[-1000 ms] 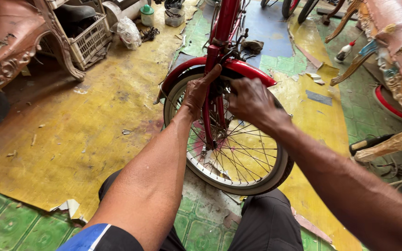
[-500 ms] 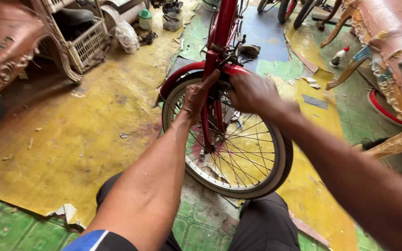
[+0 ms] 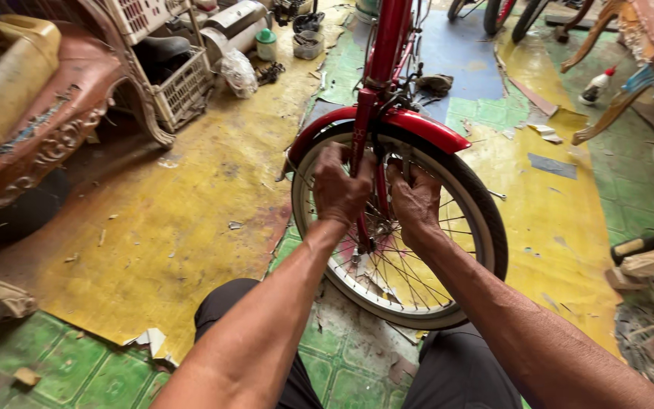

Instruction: The person adjusts the front wheel and brake assembly of a red bicycle using a wrench and a hammer. They tighten bolts and align the brake pads while sitting on the floor in a cluttered workshop.

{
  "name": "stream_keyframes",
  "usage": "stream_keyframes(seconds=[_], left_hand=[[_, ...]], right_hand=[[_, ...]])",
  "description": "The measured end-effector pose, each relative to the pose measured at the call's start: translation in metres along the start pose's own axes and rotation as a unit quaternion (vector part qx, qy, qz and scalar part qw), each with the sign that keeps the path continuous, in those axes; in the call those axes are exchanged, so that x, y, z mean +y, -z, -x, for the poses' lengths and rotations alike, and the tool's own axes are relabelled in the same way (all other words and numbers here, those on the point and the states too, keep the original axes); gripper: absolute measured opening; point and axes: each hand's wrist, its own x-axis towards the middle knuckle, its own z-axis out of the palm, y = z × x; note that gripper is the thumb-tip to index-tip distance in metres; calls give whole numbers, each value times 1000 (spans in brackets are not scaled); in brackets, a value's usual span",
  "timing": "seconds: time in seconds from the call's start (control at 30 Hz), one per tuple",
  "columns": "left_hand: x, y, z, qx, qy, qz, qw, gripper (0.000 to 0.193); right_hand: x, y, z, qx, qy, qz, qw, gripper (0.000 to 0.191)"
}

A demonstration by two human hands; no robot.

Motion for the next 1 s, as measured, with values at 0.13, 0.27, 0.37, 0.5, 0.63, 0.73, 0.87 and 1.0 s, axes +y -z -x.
stream_keyframes(seconds=[0.13,0.27,0.37,0.5,0.63,0.73,0.87,1.0], left_hand=[[33,23,-6,-152,115,126,973,46],[64,33,-23,-127,119,160,972,36],[78,34,-31,-153,161,144,964,31],[80,28,-39,-180,168,90,965,27],[72,13,-43,-217,187,62,956,28],[69,-1,-43,-217,238,66,944,32],[67,-11,-52,-181,258,41,948,38],[62,-5,-57,-239,256,47,936,36]], right_hand=[[3,-3,3,27,14,28,999,15],[4,8,2,42,119,130,983,22],[5,16,0,18,215,72,974,14],[4,21,-1,26,141,111,983,20],[0,22,2,28,127,72,989,15],[-1,21,3,16,67,40,997,19],[6,14,0,-4,-5,-76,997,15],[16,7,-4,-3,-25,-104,994,16]])
